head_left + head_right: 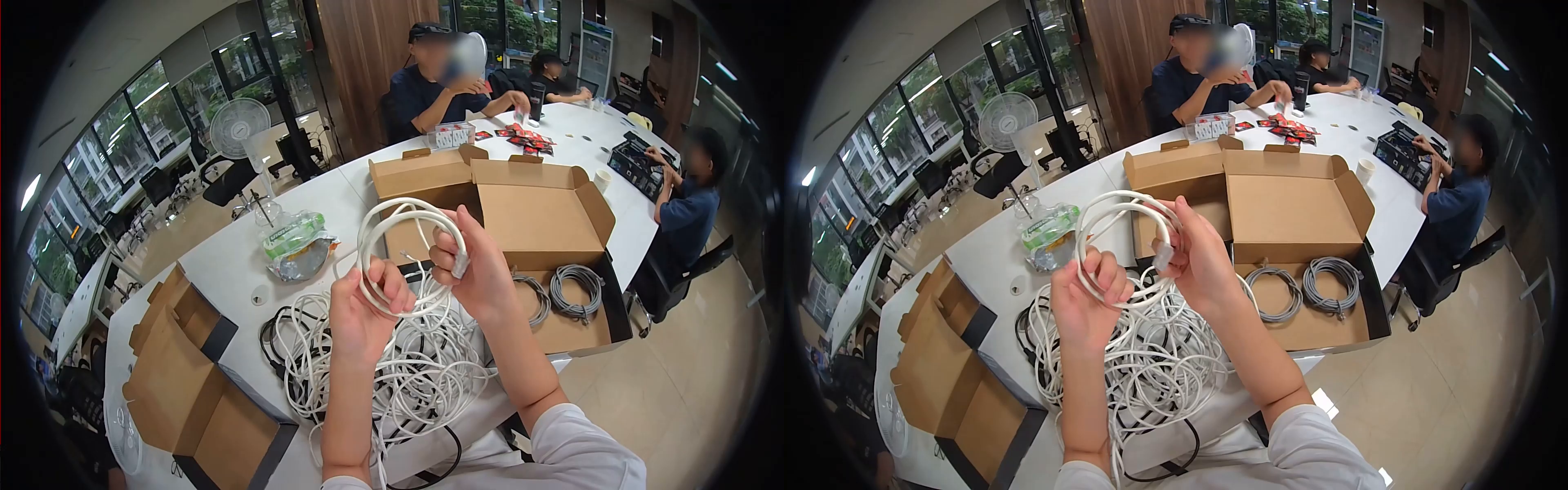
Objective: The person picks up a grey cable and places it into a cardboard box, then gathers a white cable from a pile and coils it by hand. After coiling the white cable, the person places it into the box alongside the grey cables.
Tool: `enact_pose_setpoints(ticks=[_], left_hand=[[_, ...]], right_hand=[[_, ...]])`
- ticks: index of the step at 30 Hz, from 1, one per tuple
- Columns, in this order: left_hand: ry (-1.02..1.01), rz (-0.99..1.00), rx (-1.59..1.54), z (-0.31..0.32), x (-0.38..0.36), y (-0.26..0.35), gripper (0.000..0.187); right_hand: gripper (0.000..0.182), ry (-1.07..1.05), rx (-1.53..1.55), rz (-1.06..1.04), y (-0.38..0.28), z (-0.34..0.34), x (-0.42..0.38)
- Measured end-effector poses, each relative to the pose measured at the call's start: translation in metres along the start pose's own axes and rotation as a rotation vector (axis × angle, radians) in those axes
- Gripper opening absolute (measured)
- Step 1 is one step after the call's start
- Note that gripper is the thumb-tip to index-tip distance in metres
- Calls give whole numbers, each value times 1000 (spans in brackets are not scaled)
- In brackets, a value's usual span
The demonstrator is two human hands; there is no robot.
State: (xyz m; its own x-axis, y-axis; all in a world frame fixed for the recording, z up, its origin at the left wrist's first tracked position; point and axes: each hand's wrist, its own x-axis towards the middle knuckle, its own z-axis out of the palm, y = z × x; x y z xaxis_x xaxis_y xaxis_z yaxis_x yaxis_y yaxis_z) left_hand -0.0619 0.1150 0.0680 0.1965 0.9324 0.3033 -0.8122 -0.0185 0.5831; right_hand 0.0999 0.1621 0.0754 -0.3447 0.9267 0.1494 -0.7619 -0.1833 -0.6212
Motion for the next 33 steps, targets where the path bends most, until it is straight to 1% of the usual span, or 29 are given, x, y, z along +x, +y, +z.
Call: enact_pose_setpoints(ticks=[3,4,5,7,8,11,12,15,16,19,20,23,26,29,31,32,33], left_hand=[[-166,-2,26,-9,-1,-3,32],[-205,-12,24,-6,-3,0,34],[-245,-23,21,-4,-5,2,37],[-271,-26,-11,-10,-6,7,39],[-284,-30,-28,-12,-6,9,41],[-269,-4,18,-11,-7,10,39],[-290,-36,11,-9,-7,14,32],[-279,-34,81,-10,-11,18,22],[-233,-48,152,-6,-14,23,15],[-72,3,462,-10,-15,28,10],[-20,21,517,-10,-15,29,9],[-32,-2,429,3,-17,31,10],[-109,-13,299,0,-16,28,7],[-160,-108,19,-12,-16,28,14],[-175,-118,-53,-17,-14,28,16],[-182,-123,-89,-18,-13,29,18],[-167,-111,-49,-18,-13,30,18]], right_hand=[[37,-72,-41,-2,-4,0,-2],[36,4,-83,-28,-2,5,-1],[33,-22,-61,10,-4,6,-2],[29,-70,-17,86,-7,6,-2],[29,-67,-23,60,-6,6,-1],[31,-111,-61,76,-12,7,-4],[37,-130,-60,58,-11,6,-3],[34,-117,-124,73,-12,9,-7],[30,-111,-160,38,-11,10,-8],[29,-140,-270,-37,-8,14,-13],[29,-142,-297,-52,-7,15,-14],[30,-144,-358,-91,-5,17,-15],[31,-139,-376,-105,-3,17,-15],[30,-130,-389,-91,1,18,-13],[30,-116,-381,-73,5,19,-11],[30,-133,-425,-95,4,19,-10],[31,-150,-469,-116,3,17,-9]])
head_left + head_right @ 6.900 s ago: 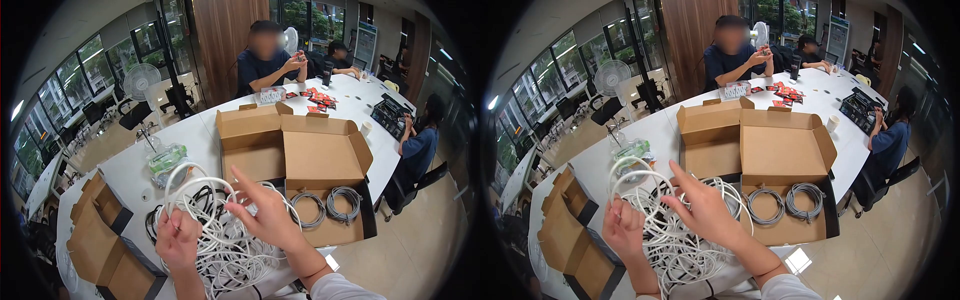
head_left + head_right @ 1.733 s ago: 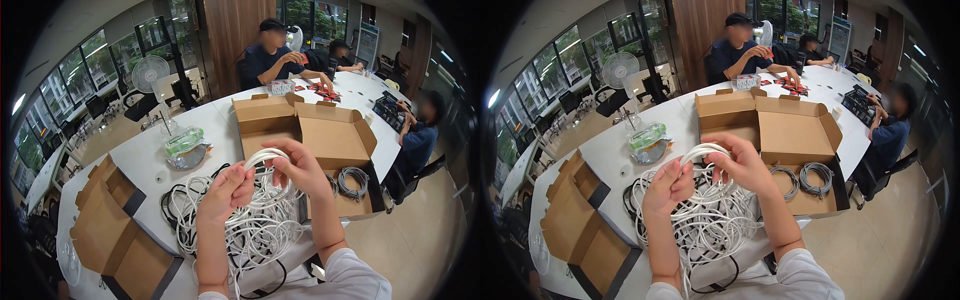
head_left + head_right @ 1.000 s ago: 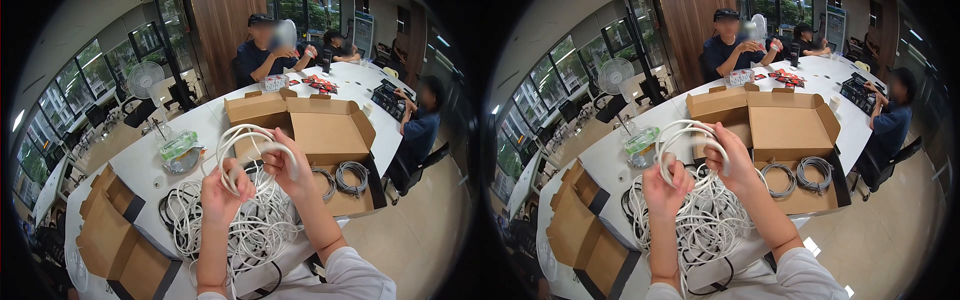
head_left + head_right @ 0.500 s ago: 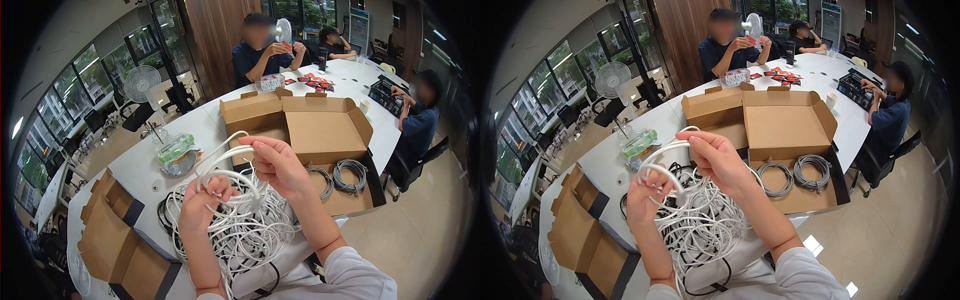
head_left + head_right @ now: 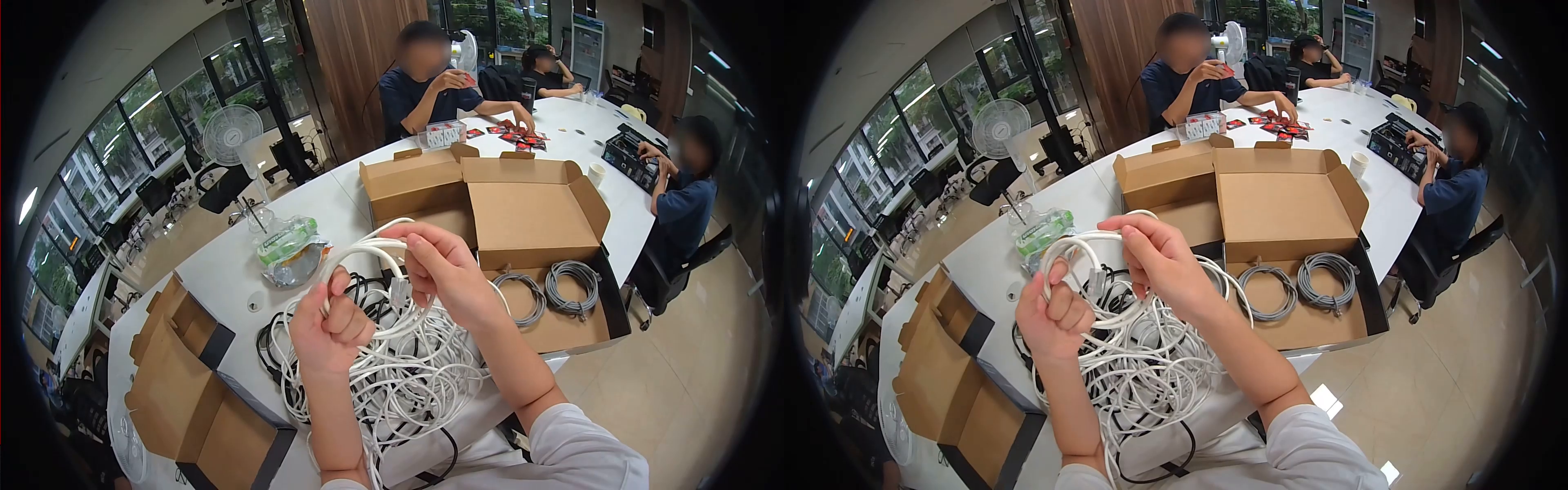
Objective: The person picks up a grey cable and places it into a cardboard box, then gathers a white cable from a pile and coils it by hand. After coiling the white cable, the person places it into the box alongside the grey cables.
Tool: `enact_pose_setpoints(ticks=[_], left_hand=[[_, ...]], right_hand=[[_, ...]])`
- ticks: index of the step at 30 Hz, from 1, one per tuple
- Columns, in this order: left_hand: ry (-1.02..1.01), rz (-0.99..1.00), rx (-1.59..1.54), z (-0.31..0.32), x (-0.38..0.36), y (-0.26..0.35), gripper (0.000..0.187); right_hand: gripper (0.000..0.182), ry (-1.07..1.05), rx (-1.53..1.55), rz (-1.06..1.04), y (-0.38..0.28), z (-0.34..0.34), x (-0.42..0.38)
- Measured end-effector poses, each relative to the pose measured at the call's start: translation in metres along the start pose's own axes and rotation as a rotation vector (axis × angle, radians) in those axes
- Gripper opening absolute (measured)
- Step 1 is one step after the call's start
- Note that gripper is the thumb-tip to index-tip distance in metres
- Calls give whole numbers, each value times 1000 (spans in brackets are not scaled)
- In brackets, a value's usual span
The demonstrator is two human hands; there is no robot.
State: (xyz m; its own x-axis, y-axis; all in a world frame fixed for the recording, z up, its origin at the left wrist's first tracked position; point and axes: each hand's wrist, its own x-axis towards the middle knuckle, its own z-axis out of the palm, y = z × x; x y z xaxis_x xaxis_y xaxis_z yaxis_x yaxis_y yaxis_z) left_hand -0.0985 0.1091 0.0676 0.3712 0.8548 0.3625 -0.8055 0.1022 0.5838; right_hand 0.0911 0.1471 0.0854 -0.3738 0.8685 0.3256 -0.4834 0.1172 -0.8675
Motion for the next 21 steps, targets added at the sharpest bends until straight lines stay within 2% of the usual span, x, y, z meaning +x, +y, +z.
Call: enact_pose_setpoints(ticks=[2,5,8,9,12,15,18,21], left_hand=[[33,19,79,0,1,2,20],[285,-45,160,2,3,-1,26],[292,-69,276,4,7,-4,29],[293,-77,315,5,8,-5,30],[286,-122,363,8,10,-12,32],[221,-199,239,6,7,-13,34],[220,-259,464,10,7,-14,37],[67,-324,573,10,8,-19,37]], right_hand=[[32,1,-122,-71,3,-5,3],[41,-15,-330,-181,3,-19,6],[48,-71,-270,-261,-1,-21,1],[53,-128,-335,-300,-3,-23,-2],[53,-133,-579,-380,-10,-18,-9],[47,-176,-891,-413,-13,-15,-9],[41,-178,-1018,-314,-8,-16,-9],[33,-184,-1068,-128,-16,-17,-8]])
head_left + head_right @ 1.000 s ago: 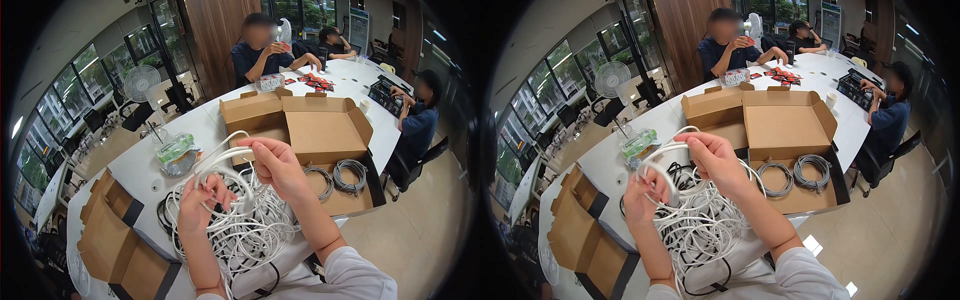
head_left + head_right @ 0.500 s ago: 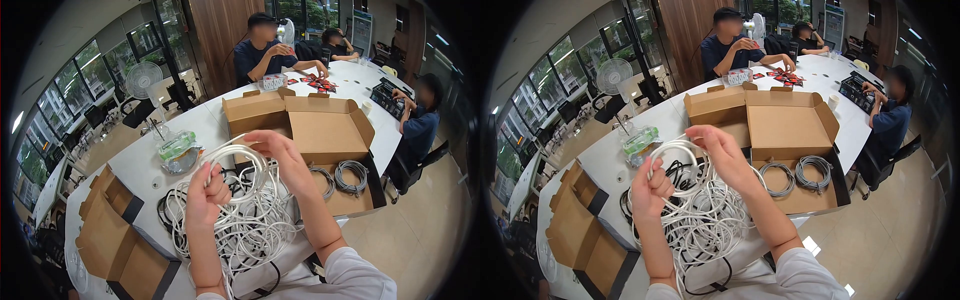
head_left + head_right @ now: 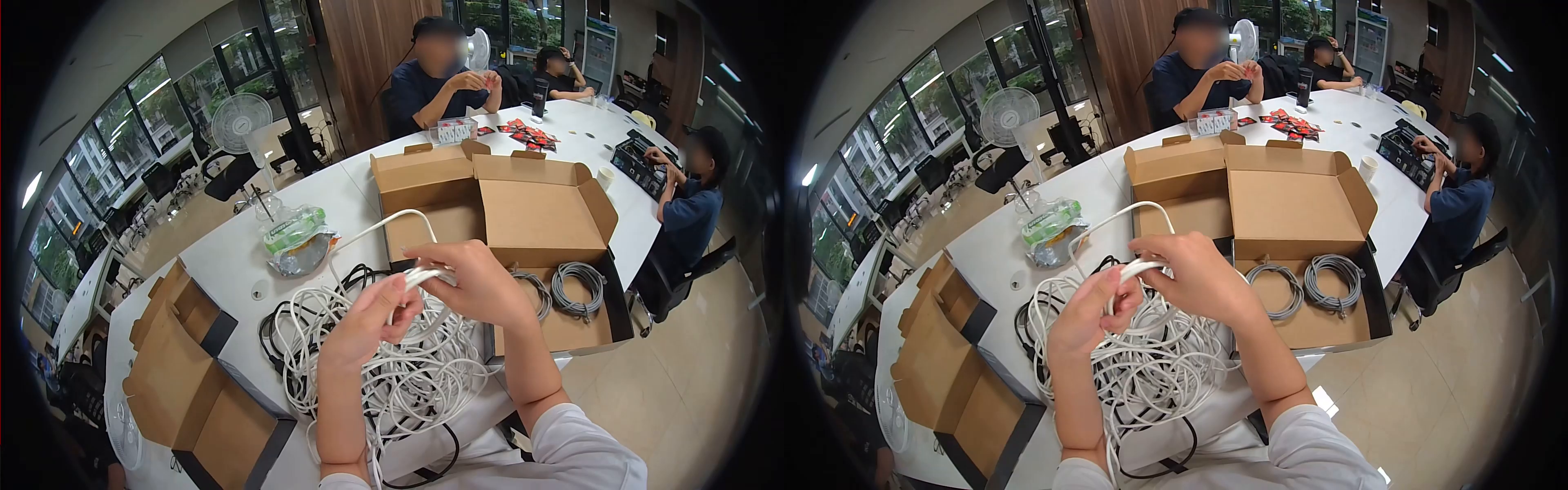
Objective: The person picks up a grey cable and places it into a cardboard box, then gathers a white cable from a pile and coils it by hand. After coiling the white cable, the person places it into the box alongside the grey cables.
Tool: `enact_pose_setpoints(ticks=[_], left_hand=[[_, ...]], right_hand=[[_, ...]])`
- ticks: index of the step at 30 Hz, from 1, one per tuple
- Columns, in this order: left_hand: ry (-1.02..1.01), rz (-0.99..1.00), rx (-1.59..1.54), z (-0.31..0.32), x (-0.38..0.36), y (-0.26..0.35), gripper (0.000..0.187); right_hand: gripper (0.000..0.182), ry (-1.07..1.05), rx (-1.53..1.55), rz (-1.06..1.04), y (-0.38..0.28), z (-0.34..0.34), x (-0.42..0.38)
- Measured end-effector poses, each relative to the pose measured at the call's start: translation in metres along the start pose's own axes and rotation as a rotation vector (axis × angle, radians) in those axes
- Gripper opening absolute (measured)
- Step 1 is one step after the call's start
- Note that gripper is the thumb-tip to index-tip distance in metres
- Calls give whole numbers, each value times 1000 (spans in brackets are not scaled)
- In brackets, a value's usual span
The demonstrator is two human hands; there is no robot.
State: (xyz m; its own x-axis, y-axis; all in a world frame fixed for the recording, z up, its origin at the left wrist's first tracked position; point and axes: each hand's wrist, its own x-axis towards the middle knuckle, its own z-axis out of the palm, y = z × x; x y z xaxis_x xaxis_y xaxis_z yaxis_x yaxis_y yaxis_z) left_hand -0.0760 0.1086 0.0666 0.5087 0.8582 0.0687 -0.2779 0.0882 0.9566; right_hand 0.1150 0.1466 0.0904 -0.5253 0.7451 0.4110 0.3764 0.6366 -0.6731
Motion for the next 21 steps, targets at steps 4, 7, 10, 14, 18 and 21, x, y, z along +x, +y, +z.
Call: enact_pose_setpoints(ticks=[4,7,10,14,18,21], left_hand=[[-30,19,-66,5,-1,0,34],[0,58,53,2,-2,2,31],[109,133,179,6,-2,0,29],[307,340,113,6,7,-2,29],[325,465,140,1,10,-5,37],[219,356,237,-6,10,-7,38]], right_hand=[[25,-132,98,-11,4,-4,3],[26,-232,379,-104,22,-3,5],[24,-286,603,-76,20,-8,2],[24,-179,720,88,7,-4,-1],[25,72,774,197,5,-8,-1],[24,297,1065,91,19,-16,-3]])
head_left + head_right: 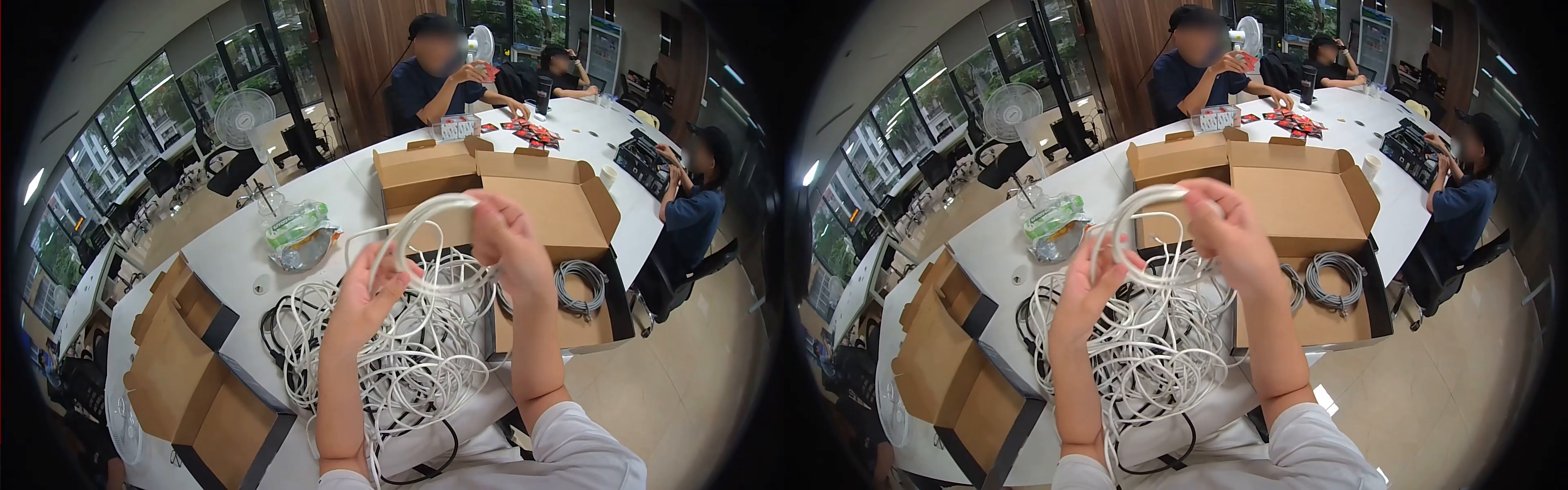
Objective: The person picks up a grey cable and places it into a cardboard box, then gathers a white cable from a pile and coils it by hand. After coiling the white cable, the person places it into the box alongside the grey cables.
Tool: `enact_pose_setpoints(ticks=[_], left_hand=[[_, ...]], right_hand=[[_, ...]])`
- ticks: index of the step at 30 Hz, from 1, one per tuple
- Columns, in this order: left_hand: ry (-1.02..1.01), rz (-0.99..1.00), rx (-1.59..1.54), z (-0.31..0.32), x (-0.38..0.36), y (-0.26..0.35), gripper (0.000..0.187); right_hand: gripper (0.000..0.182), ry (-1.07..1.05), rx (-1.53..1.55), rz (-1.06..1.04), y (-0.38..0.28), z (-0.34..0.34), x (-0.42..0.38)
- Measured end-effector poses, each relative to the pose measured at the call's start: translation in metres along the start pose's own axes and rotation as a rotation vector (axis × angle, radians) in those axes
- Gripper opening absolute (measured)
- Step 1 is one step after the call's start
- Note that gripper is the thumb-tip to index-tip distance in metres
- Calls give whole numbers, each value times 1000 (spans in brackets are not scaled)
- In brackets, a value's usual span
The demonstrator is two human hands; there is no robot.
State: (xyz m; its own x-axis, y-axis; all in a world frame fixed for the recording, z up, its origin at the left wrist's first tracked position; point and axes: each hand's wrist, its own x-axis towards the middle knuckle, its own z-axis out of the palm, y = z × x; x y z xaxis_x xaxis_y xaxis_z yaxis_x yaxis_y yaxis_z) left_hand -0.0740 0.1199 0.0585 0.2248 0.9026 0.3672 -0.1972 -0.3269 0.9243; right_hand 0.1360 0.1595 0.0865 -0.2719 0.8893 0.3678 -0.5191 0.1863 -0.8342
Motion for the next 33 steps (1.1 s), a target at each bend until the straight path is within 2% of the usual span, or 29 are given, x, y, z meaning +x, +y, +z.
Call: enact_pose_setpoints(ticks=[2,6,10,14,15,18,19,22,23,27,31,33], left_hand=[[-94,-123,13,0,3,-7,41],[-51,45,-123,16,8,-22,38],[-48,146,-91,24,7,-23,54],[39,223,20,29,5,-41,56],[80,237,53,31,5,-41,50],[312,180,-27,33,2,-42,43],[386,180,-196,37,3,-38,34],[331,351,-454,33,8,-23,28],[357,340,-482,34,8,-16,24],[383,363,-714,35,6,-10,28],[518,406,-630,45,-4,13,29],[421,445,-668,34,-10,14,29]], right_hand=[[25,14,186,-96,-5,-9,3],[31,195,307,-145,-4,4,5],[31,185,492,-160,20,17,10],[29,229,621,-170,33,32,9],[30,183,644,-150,35,32,8],[31,131,761,-94,43,43,7],[32,90,723,-97,44,47,6],[32,140,670,-50,54,62,2],[33,78,644,-70,61,61,1],[33,159,282,-161,73,72,-7],[34,153,112,-83,84,76,-10],[34,59,43,-74,80,75,-11]])
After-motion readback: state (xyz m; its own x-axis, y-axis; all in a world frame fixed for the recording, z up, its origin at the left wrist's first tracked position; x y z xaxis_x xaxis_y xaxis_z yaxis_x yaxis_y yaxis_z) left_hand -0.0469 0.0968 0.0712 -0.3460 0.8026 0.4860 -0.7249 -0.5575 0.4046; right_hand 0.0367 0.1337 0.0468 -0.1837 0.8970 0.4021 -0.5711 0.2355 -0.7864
